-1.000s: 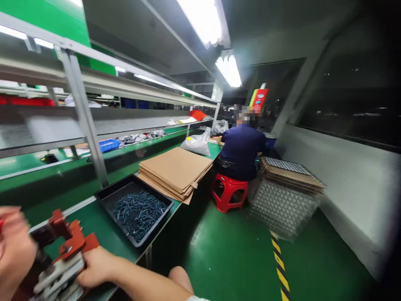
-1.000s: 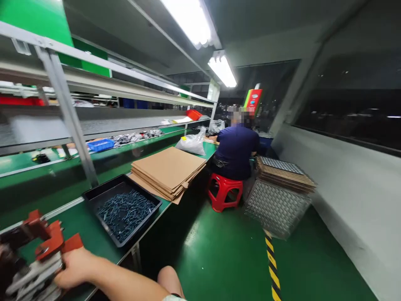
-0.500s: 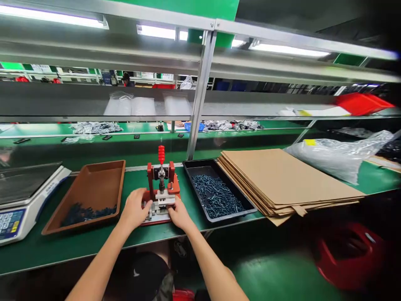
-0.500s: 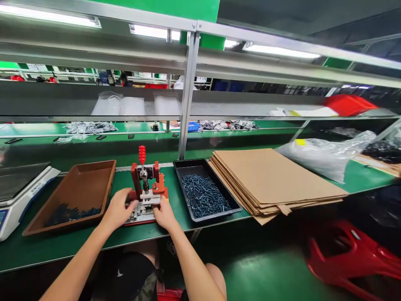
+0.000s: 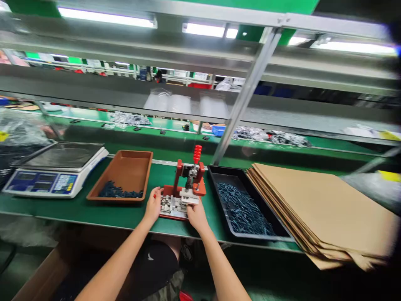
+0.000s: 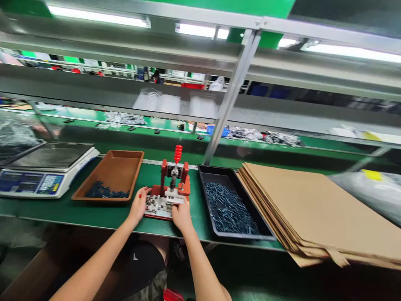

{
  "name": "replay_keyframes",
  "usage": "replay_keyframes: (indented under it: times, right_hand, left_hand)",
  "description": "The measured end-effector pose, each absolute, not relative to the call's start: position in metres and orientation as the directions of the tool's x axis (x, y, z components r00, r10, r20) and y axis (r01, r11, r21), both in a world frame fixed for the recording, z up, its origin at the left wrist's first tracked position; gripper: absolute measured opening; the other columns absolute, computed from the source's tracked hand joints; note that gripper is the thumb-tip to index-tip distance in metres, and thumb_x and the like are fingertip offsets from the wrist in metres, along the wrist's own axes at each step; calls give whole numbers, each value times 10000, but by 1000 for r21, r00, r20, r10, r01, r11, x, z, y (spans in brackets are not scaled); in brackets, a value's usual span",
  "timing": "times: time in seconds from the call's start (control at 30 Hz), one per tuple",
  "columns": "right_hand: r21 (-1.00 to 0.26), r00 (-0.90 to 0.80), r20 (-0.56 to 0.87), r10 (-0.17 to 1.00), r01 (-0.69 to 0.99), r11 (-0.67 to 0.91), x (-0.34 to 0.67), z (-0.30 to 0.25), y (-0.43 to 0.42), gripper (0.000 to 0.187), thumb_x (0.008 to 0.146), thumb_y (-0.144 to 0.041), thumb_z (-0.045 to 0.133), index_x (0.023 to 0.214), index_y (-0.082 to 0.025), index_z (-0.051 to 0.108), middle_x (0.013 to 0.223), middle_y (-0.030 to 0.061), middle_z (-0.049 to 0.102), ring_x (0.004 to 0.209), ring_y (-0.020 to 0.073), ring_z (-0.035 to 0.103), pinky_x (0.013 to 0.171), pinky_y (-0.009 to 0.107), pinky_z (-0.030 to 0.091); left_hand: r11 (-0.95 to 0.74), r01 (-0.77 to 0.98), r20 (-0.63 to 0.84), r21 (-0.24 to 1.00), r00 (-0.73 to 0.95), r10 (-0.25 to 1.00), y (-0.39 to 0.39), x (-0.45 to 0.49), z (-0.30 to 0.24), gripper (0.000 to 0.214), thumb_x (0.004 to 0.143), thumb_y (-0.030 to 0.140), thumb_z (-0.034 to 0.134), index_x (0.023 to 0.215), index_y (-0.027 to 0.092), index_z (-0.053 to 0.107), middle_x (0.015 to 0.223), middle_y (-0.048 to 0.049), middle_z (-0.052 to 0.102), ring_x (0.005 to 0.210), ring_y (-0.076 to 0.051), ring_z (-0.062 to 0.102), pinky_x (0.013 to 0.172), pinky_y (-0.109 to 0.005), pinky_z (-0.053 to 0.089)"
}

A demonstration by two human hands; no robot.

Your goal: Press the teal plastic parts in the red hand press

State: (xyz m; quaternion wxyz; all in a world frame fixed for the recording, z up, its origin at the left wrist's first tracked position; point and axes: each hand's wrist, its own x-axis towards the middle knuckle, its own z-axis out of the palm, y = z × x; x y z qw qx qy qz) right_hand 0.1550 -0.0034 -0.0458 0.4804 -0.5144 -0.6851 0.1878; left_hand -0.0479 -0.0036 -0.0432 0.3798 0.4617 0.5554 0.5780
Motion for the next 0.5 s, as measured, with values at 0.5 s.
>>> replay_keyframes:
  times: [0.5]
  right_hand:
    - [-761,-606,255,754,355,543,121,-36,-133,295,948,-224,518,1194,-266,675,1135,82,679,1025,210,680,890,316,583]
  left_hand:
    - [314,-52,-318,948,-93,944,-191,-102,-105,651,812,738,547,1088,159,658,956,-106,709,682,-178,653,661,-325,529]
